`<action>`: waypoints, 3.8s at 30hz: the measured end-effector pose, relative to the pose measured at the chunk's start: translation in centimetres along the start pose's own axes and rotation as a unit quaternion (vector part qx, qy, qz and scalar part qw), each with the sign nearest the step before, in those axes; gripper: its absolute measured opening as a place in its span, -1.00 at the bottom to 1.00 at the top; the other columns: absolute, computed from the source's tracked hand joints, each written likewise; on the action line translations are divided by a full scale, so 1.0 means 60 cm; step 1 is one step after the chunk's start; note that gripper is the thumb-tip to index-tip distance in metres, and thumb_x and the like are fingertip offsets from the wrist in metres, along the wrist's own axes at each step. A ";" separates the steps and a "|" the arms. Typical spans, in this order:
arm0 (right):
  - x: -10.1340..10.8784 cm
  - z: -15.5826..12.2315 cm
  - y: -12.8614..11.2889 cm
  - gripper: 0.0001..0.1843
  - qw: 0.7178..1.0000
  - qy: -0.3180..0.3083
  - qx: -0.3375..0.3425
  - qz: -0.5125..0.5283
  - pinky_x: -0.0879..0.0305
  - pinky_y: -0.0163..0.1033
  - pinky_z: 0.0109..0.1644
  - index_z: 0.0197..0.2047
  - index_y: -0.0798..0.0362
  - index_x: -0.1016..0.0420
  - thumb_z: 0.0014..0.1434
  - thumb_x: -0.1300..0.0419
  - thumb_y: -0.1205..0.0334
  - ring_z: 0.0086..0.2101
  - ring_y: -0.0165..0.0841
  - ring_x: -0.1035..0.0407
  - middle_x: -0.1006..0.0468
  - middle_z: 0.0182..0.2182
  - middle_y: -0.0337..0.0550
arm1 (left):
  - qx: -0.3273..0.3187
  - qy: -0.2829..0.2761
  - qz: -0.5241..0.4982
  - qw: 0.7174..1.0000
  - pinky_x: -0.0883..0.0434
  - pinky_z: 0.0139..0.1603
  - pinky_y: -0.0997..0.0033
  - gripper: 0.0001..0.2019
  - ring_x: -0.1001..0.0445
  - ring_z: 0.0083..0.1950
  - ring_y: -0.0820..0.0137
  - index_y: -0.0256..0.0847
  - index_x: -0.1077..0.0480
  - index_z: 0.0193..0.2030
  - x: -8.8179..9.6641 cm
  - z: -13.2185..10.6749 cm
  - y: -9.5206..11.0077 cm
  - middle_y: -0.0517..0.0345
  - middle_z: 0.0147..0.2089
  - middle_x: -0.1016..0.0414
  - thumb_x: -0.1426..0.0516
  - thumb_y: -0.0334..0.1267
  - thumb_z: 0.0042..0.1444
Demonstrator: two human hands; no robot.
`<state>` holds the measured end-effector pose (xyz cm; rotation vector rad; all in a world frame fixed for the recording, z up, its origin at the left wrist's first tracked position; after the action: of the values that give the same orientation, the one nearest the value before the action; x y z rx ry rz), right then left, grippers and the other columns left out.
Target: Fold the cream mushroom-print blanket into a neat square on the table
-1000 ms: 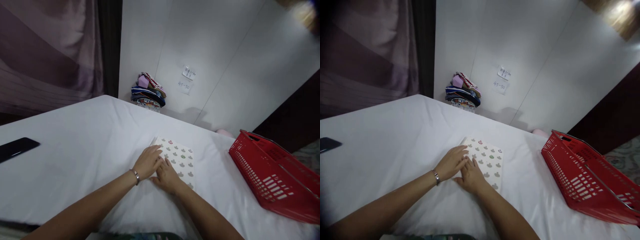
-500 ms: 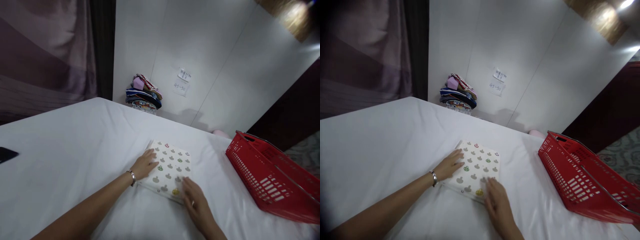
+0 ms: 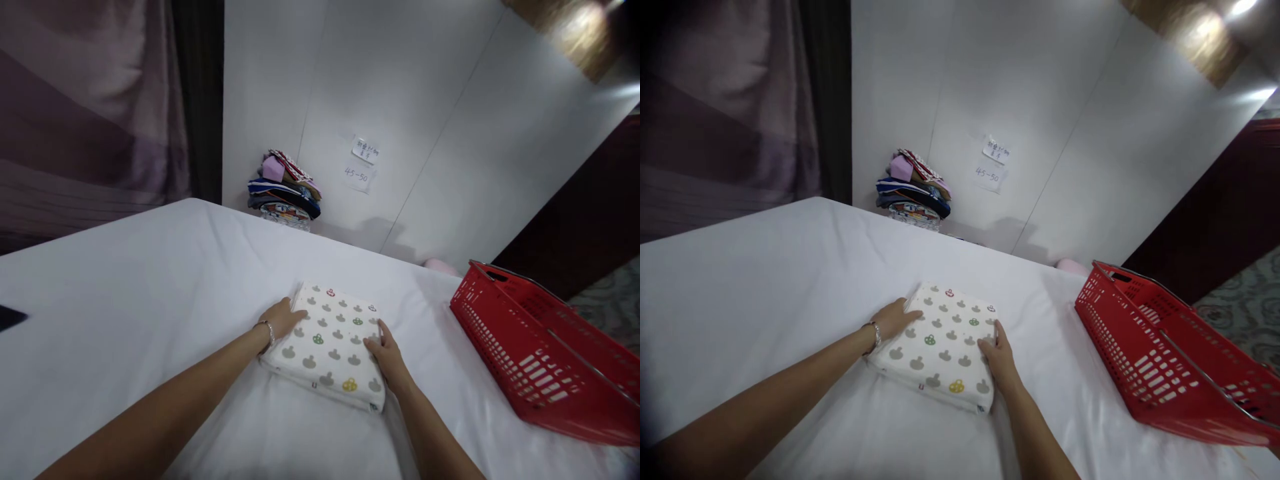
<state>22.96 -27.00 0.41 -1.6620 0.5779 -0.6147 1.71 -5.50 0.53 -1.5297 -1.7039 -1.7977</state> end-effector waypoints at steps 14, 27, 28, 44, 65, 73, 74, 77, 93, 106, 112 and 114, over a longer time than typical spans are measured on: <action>-0.002 0.111 -0.036 -0.12 0.998 0.034 0.028 -0.046 -0.41 -0.22 -0.25 0.25 0.18 -0.07 -0.13 -0.27 0.18 -0.30 -0.25 -0.45 -0.53 -0.22 -0.06 | 0.005 0.047 0.005 0.999 -0.32 -0.14 0.27 -0.41 -0.43 -0.01 0.11 -0.26 -0.23 0.05 0.032 0.058 0.027 -0.16 0.01 -0.44 0.02 0.15 0.02; 0.025 -0.021 -0.053 -0.57 0.918 0.029 0.285 -0.274 -0.31 -0.06 0.01 0.07 -0.01 -0.34 0.16 -0.08 0.03 -0.01 -0.21 -0.28 -0.36 0.03 -0.04 | -0.276 0.167 0.072 0.944 -0.15 0.20 0.20 -0.54 -0.18 0.22 0.24 -0.17 -0.23 0.11 0.058 -0.049 0.071 0.02 0.22 -0.22 0.07 0.03 0.16; 0.015 -0.040 -0.056 -0.59 0.900 0.011 0.319 -0.298 -0.25 -0.02 0.09 0.08 -0.03 -0.34 0.17 -0.09 0.08 0.04 -0.21 -0.23 -0.34 0.06 -0.05 | -0.314 0.157 0.091 0.932 -0.08 0.24 0.17 -0.56 -0.13 0.26 0.25 -0.16 -0.24 0.10 0.046 -0.065 0.078 0.04 0.24 -0.21 0.07 0.01 0.17; -0.008 -0.046 -0.021 -0.54 0.853 0.039 0.313 -0.416 -0.17 -0.05 0.18 0.11 -0.04 -0.30 0.10 -0.07 0.30 0.17 -0.21 -0.06 -0.09 0.23 -0.10 | -0.325 0.097 0.118 0.933 -0.06 0.26 0.14 -0.53 0.01 0.33 0.27 -0.12 -0.28 0.12 -0.008 -0.056 0.053 0.10 0.27 -0.19 0.14 0.05 0.20; -0.136 0.088 -0.146 -0.38 0.807 -0.044 0.297 -0.508 0.20 0.08 0.27 0.30 0.02 0.02 0.22 0.00 0.06 0.28 -0.19 0.34 0.17 0.31 -0.06 | -0.238 0.066 0.203 0.947 0.23 0.33 0.02 -0.46 0.24 0.39 0.24 -0.17 -0.15 0.24 0.003 0.046 0.179 0.07 0.38 0.11 0.09 -0.01 0.15; -0.105 0.195 -0.053 -0.34 0.813 -0.039 0.138 -0.564 0.20 0.11 0.25 0.31 0.06 0.08 0.25 0.15 -0.08 0.28 -0.23 0.32 0.17 0.31 -0.10 | -0.142 0.038 0.185 0.972 0.19 0.31 -0.03 -0.29 0.33 0.40 0.23 -0.25 0.12 0.34 -0.031 0.124 0.098 0.08 0.41 0.29 0.21 0.11 0.13; -0.104 0.194 -0.051 -0.34 0.815 -0.039 0.136 -0.563 0.21 0.11 0.25 0.31 0.06 0.08 0.24 0.15 -0.08 0.28 -0.23 0.32 0.18 0.32 -0.11 | -0.143 0.037 0.182 0.972 0.17 0.31 -0.04 -0.29 0.33 0.40 0.23 -0.25 0.11 0.34 -0.031 0.124 0.098 0.08 0.41 0.29 0.20 0.11 0.13; -0.106 0.194 -0.050 -0.34 0.816 -0.041 0.127 -0.563 0.21 0.11 0.25 0.31 0.06 0.08 0.24 0.15 -0.09 0.28 -0.23 0.33 0.18 0.32 -0.11 | -0.131 0.024 0.182 0.974 0.18 0.29 -0.11 -0.30 0.30 0.40 0.18 -0.24 0.07 0.33 -0.029 0.127 0.109 0.04 0.40 0.25 0.16 0.10 0.11; -0.178 0.202 -0.101 -0.29 0.777 -0.063 0.201 -0.594 0.45 0.04 0.27 0.32 0.14 0.10 0.26 0.20 -0.14 0.28 -0.22 0.39 0.20 0.32 -0.04 | -0.121 0.052 0.202 0.971 0.20 0.31 -0.05 -0.22 0.30 0.39 0.16 -0.32 0.09 0.33 -0.031 0.167 0.111 -0.03 0.40 0.20 0.24 0.20 0.09; -0.207 0.208 -0.079 -0.32 0.780 -0.109 0.172 -0.592 0.37 0.05 0.27 0.31 0.10 0.07 0.26 0.21 -0.14 0.27 -0.20 0.28 0.12 0.31 -0.05 | -0.135 0.030 0.169 0.976 0.01 0.26 0.05 -0.32 0.28 0.40 0.21 -0.27 0.05 0.31 -0.024 0.168 0.113 -0.01 0.40 0.20 0.19 0.09 0.12; -0.119 0.132 -0.049 -0.33 0.795 -0.042 0.162 -0.583 0.24 0.18 0.24 0.27 0.10 -0.07 0.21 0.07 -0.11 0.26 -0.09 0.21 0.03 0.28 0.04 | -0.148 0.020 0.169 0.974 0.14 0.29 -0.03 -0.31 0.30 0.40 0.17 -0.21 -0.01 0.30 -0.010 0.135 0.085 0.05 0.41 0.25 0.11 0.09 0.08; -0.088 0.109 -0.035 -0.38 0.815 -0.021 0.189 -0.548 0.13 0.15 0.23 0.27 0.05 -0.08 0.22 0.06 -0.06 0.26 -0.12 0.22 0.03 0.28 -0.01 | -0.154 0.018 0.153 0.976 0.15 0.29 -0.05 -0.30 0.23 0.39 0.15 -0.15 0.05 0.32 -0.012 0.118 0.068 0.11 0.41 0.29 0.14 0.13 0.08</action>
<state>23.57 -18.40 1.06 -1.4935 -0.6140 -1.4007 8.67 -1.14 0.84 -1.7508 -1.1318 -1.9687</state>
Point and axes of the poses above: each hand's wrist, its own z-axis towards the middle knuckle, its own x-axis out of the back of the hand, y = z × x, the point moved 9 cm from there along z, towards the middle knuckle
